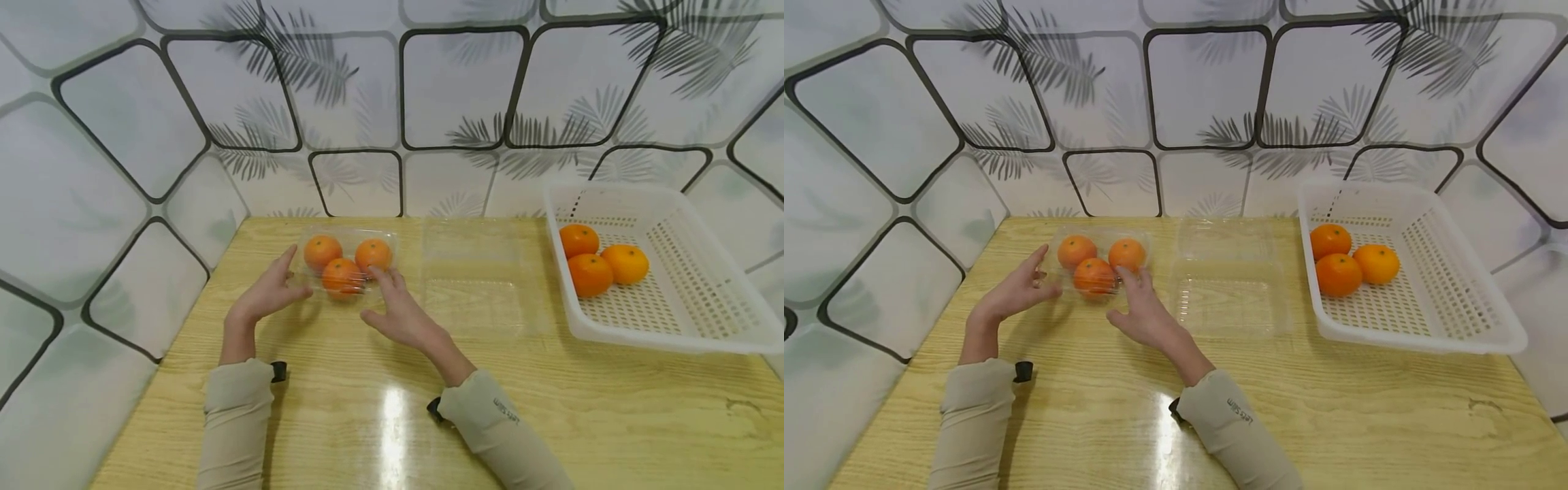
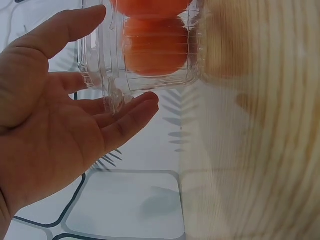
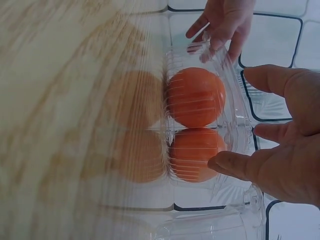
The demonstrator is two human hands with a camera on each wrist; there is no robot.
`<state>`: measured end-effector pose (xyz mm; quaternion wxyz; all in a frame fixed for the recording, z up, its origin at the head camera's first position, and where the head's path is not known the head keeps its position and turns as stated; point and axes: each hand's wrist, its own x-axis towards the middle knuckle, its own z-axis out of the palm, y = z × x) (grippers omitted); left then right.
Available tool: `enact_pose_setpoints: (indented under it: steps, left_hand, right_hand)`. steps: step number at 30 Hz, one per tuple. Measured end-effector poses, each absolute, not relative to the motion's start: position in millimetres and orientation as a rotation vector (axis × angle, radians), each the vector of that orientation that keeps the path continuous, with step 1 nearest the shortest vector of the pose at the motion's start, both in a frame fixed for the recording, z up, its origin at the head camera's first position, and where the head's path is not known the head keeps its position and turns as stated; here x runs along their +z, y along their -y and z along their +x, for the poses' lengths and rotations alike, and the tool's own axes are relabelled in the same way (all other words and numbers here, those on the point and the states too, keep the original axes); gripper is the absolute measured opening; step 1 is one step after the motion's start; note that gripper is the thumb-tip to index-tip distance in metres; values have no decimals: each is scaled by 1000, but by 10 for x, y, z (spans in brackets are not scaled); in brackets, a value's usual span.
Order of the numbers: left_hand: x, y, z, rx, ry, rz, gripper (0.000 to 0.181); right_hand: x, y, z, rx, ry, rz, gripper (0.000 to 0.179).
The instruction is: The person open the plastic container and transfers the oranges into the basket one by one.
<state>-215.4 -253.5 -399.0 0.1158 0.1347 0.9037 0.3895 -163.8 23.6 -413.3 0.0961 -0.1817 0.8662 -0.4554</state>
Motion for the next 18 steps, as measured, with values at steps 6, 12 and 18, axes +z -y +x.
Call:
enact_pose_setpoints:
  steps: [6, 12, 18]
  left_hand:
    - [-4006, 2512, -2165, 1092, -2692, 395, 96]
    - [-4008, 2507, -2163, 1086, -2716, 389, 96]
    - [-4004, 2503, -2156, 1091, -2700, 406, 93]
  right_hand:
    - [-4142, -216, -1634, -1379, -2602, -536, 73]
    - [-4160, -192, -1637, -1400, -2663, -507, 66]
    - [-4174, -168, -1637, -1398, -2758, -412, 59]
